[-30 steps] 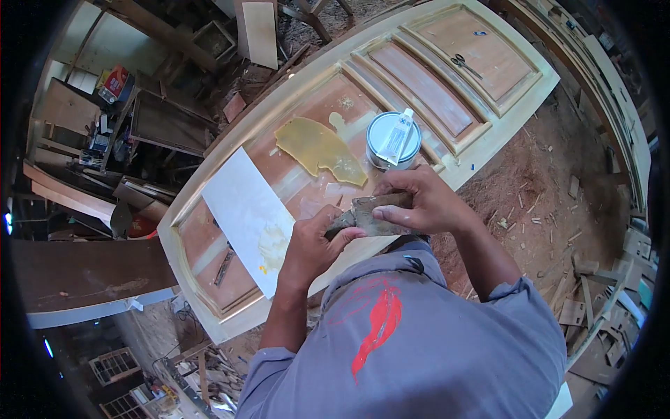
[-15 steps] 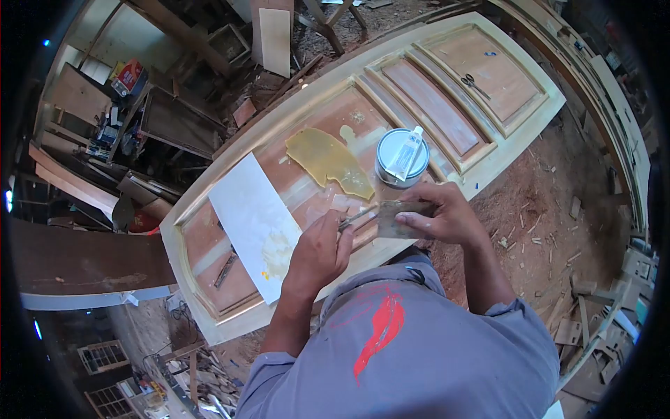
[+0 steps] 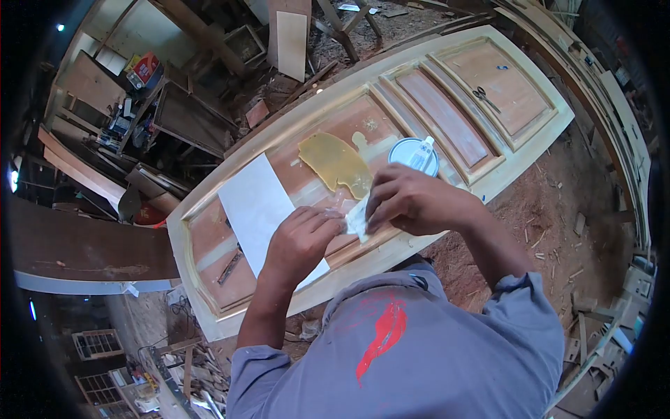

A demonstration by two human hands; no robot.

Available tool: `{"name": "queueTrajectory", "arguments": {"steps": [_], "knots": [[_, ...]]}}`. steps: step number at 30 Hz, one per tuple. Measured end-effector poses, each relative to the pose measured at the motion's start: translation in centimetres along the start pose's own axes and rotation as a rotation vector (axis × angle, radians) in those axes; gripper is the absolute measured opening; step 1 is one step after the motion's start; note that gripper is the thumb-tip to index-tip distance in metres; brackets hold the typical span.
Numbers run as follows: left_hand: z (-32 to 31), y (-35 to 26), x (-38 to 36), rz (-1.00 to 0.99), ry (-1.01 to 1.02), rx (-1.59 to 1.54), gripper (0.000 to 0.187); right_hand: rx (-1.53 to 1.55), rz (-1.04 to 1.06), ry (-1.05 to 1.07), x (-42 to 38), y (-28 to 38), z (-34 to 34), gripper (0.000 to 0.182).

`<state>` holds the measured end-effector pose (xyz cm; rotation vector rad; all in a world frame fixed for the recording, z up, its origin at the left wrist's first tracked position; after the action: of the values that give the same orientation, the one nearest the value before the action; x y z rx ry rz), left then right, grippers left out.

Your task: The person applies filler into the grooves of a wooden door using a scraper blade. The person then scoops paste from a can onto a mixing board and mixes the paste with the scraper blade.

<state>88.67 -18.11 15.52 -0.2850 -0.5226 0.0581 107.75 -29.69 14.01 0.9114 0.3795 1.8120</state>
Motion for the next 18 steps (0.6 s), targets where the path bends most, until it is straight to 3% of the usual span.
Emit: {"name": "queueTrajectory", "arguments": {"steps": [2,3,6,7,10,14,15,18], "knots": [[1.2,0.1,0.0,-0.006,-0.014,-0.019,0.017,-0.101,-0.073,0.315,-0.9,-1.3,-1.1,0.028],[2.0,0.1,0.1,-0.001,-0.015,0.002,0.017,-0.135,-0.237,0.464,-1.6,-1.9,-1.2,0.028],[3.1,0.0,0.4,0.001,-0.02,0.027,0.017,0.144,-0.008,0.126,-0.9,-1.8,1.6,0.03],[2.9,0.0,0.4,-0.006,-0.019,0.017,0.017,0.172,-0.032,0.012,-0.5,-1.0,3.0,0.03],[2.6,-0.4,0.3,0.004,-0.035,-0.029,0.019,0.249,0.097,-0.165,1.2,0.3,3.1,0.032],[4.0,0.5,-0.3,0.179,-0.198,-0.048,0.022,-0.014,-0.21,0.336,-1.5,-3.2,0.0,0.032],[4.2,0.8,-0.6,0.21,-0.206,-0.03,0.023,0.115,-0.075,0.084,-0.9,-2.4,1.2,0.03],[3.2,1.2,-2.3,0.329,-0.238,-0.07,0.021,0.265,-0.021,-0.167,-0.6,-1.3,2.9,0.029]]}}
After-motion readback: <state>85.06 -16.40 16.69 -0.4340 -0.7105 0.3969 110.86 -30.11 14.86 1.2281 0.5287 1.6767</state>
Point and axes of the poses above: each hand's wrist, its own x-axis towards the middle knuckle, its own z-axis out of the back of the hand, y = z × x, the point moved 4 cm from there along x, towards the middle knuckle, and after that the axes turned 8 degrees about -y, right-handed, at the moved point
